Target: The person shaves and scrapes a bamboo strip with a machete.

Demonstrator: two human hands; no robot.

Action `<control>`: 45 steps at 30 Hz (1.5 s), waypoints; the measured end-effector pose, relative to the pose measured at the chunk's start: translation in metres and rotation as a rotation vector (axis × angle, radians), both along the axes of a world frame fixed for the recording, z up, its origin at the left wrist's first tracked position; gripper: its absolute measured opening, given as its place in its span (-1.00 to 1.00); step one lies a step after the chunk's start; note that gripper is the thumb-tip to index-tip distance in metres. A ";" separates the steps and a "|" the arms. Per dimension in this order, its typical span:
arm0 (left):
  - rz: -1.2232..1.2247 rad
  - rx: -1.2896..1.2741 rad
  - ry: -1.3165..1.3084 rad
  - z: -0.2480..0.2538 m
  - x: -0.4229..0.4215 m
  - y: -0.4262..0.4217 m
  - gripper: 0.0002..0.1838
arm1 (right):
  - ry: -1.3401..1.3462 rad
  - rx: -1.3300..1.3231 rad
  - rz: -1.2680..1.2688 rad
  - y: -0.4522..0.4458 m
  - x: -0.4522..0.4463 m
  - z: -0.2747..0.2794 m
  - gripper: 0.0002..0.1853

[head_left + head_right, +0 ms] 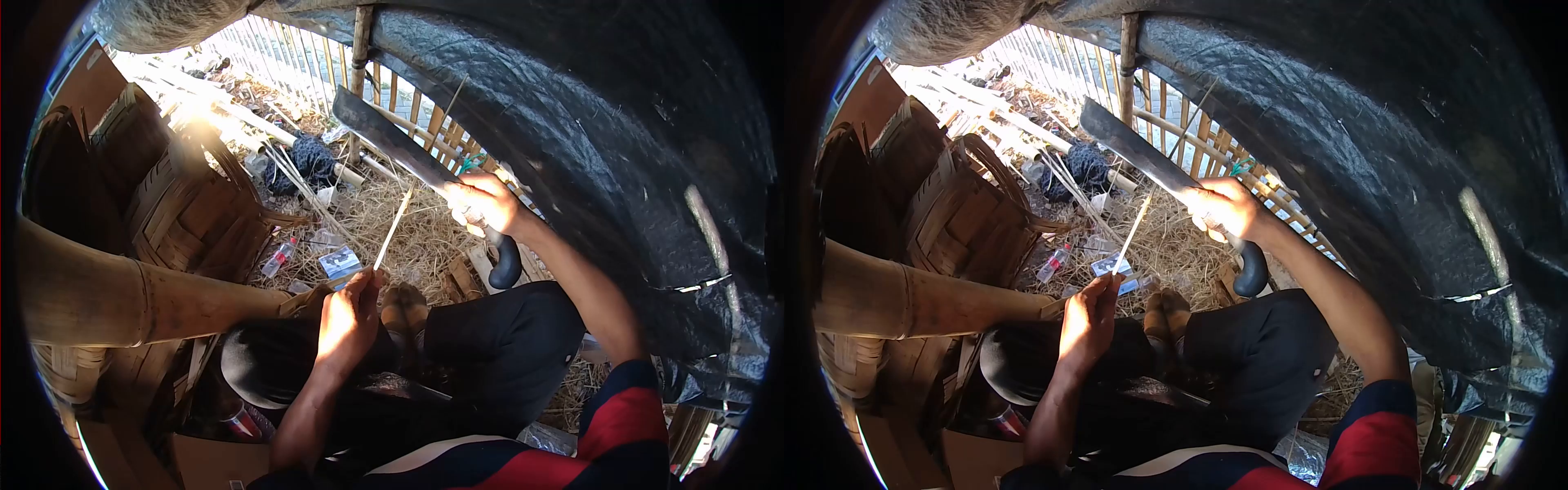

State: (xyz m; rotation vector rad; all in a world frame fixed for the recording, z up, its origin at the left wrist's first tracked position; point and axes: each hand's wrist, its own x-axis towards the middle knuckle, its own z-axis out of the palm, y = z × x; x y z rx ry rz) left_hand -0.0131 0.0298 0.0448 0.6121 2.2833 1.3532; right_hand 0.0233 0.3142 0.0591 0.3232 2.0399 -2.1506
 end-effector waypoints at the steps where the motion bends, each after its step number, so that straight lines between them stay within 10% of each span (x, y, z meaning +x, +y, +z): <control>1: 0.001 -0.007 -0.002 0.000 0.000 0.000 -0.73 | -0.014 -0.018 -0.044 -0.002 0.001 0.001 -0.73; 23: 0.005 -0.059 -0.005 0.007 0.001 -0.004 -0.77 | 0.054 0.202 0.135 -0.001 0.003 0.008 -0.72; 28: 0.037 0.023 -0.040 0.001 -0.001 -0.001 -0.76 | 0.071 -0.106 0.106 -0.001 0.003 0.006 -0.75; 31: 0.023 -0.057 -0.064 0.011 -0.003 0.000 -0.75 | 0.073 0.200 0.246 -0.005 0.001 0.011 -0.69; 45: 0.054 -0.015 -0.083 0.012 -0.001 -0.001 -0.71 | 0.049 -0.006 0.003 0.012 -0.001 0.009 -0.73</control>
